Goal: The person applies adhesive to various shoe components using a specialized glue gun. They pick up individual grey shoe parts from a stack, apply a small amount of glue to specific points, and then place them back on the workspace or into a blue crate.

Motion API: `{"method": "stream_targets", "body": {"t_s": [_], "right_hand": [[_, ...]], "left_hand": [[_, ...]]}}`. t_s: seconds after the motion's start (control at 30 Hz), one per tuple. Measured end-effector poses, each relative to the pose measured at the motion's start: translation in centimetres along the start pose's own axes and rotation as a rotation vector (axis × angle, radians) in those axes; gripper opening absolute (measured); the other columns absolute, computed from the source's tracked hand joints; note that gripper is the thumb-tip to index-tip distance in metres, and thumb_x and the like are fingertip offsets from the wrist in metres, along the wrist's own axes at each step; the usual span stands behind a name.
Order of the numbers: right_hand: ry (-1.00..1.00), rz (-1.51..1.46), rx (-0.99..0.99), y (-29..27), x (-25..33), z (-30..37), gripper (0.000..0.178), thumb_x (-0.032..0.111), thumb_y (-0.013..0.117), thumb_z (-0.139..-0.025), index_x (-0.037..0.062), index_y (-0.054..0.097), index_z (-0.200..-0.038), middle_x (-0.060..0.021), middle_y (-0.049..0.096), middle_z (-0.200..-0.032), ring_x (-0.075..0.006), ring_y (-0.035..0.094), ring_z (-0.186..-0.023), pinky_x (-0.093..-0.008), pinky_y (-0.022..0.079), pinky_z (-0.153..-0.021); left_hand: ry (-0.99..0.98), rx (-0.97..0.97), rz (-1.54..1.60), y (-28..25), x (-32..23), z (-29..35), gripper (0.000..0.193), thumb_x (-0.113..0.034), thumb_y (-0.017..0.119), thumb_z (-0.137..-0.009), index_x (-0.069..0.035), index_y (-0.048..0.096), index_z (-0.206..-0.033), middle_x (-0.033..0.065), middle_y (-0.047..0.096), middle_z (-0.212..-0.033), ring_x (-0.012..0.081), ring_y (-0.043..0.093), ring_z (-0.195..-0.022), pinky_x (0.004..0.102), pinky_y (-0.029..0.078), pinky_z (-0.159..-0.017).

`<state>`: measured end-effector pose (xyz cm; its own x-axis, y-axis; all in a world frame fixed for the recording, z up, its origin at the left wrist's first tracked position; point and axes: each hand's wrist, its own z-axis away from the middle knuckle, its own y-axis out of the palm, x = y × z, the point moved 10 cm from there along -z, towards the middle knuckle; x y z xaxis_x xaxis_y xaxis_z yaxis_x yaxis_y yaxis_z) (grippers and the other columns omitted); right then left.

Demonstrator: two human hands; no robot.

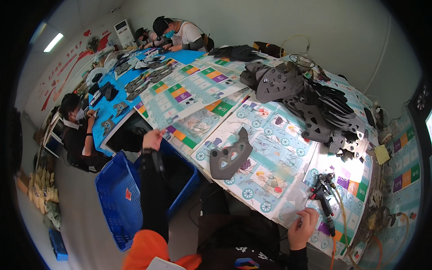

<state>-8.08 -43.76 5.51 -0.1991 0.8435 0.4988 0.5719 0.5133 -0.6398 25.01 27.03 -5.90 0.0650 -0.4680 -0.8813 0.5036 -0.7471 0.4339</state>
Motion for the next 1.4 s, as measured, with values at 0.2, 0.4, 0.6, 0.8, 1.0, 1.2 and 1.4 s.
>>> {"method": "stream_targets", "body": {"t_s": [0.2, 0.4, 0.6, 0.8, 1.0, 1.2, 1.4], "right_hand": [[-0.009, 0.003, 0.005, -0.5, -0.5, 0.1, 0.027, -0.014, 0.057, -0.075, -0.0010, 0.062, -0.098, -0.0192, 0.060, -0.108, -0.0423, 0.059, -0.108, -0.0496, 0.048, -0.096], [0.156, -0.591, -0.107, -3.2, -3.0, 0.4, 0.045, 0.007, 0.062, -0.089, -0.0007, 0.057, -0.133, -0.0195, 0.059, -0.135, -0.0379, 0.058, -0.128, -0.0471, 0.049, -0.104], [0.574, -1.878, -0.429, -3.1, -10.9, 2.2, 0.075, 0.033, 0.055, -0.104, -0.0026, 0.031, -0.166, -0.0238, 0.036, -0.170, -0.0374, 0.032, -0.162, -0.0521, 0.035, -0.130], [0.548, -1.901, -0.401, -3.9, -10.8, 1.1, 0.074, 0.031, 0.055, -0.104, -0.0038, 0.032, -0.165, -0.0251, 0.036, -0.170, -0.0379, 0.032, -0.162, -0.0505, 0.036, -0.130], [0.533, -2.022, -0.273, -3.0, -9.2, 0.6, 0.077, 0.032, 0.054, -0.107, -0.0044, 0.026, -0.168, -0.0224, 0.030, -0.175, -0.0350, 0.027, -0.165, -0.0501, 0.029, -0.133], [0.371, -1.775, -0.179, -7.5, -5.2, -3.0, 0.075, 0.038, 0.044, -0.111, -0.0068, 0.026, -0.169, -0.0209, 0.028, -0.177, -0.0329, 0.024, -0.167, -0.0480, 0.025, -0.133], [0.419, -1.401, 0.184, -2.9, 0.9, -5.9, 0.080, 0.052, 0.039, -0.113, -0.0034, 0.029, -0.170, -0.0216, 0.025, -0.179, -0.0328, 0.022, -0.167, -0.0510, 0.021, -0.133]], "left_hand": [[-0.125, 0.210, -0.336, 6.0, 5.4, 14.1, 0.027, -0.022, 0.064, -0.107, 0.004, 0.067, -0.118, 0.0166, 0.080, -0.099, 0.0203, 0.074, -0.071, 0.0237, 0.052, -0.059], [-0.014, 0.175, 0.908, 0.5, 0.4, 19.3, 0.106, -0.073, 0.050, -0.105, -0.002, 0.008, -0.173, 0.0310, 0.039, -0.167, 0.0441, 0.049, -0.150, 0.0442, 0.064, -0.100], [0.146, 0.351, 1.567, -16.2, 0.8, 23.9, 0.114, -0.072, 0.054, -0.103, -0.010, -0.011, -0.174, 0.0221, 0.004, -0.181, 0.0437, 0.032, -0.160, 0.0515, 0.062, -0.108], [0.187, 0.269, 1.519, -18.0, 1.9, 25.6, 0.110, -0.064, 0.057, -0.106, -0.006, -0.008, -0.173, 0.0221, 0.005, -0.180, 0.0422, 0.035, -0.159, 0.0490, 0.063, -0.107], [0.367, 0.282, 1.149, -19.2, -2.7, 27.2, 0.095, -0.056, 0.055, -0.110, 0.000, 0.012, -0.172, 0.0270, 0.036, -0.172, 0.0432, 0.051, -0.149, 0.0495, 0.061, -0.107], [0.343, 0.745, 0.647, -2.3, -10.0, 35.4, 0.101, -0.078, 0.041, -0.106, 0.006, 0.040, -0.163, 0.0326, 0.057, -0.154, 0.0465, 0.060, -0.140, 0.0534, 0.053, -0.114], [-0.235, 1.794, 0.202, 19.1, -2.8, 50.8, 0.130, -0.100, 0.022, -0.090, 0.010, 0.057, -0.149, 0.0386, 0.058, -0.149, 0.0520, 0.060, -0.137, 0.0551, 0.047, -0.118]]}}
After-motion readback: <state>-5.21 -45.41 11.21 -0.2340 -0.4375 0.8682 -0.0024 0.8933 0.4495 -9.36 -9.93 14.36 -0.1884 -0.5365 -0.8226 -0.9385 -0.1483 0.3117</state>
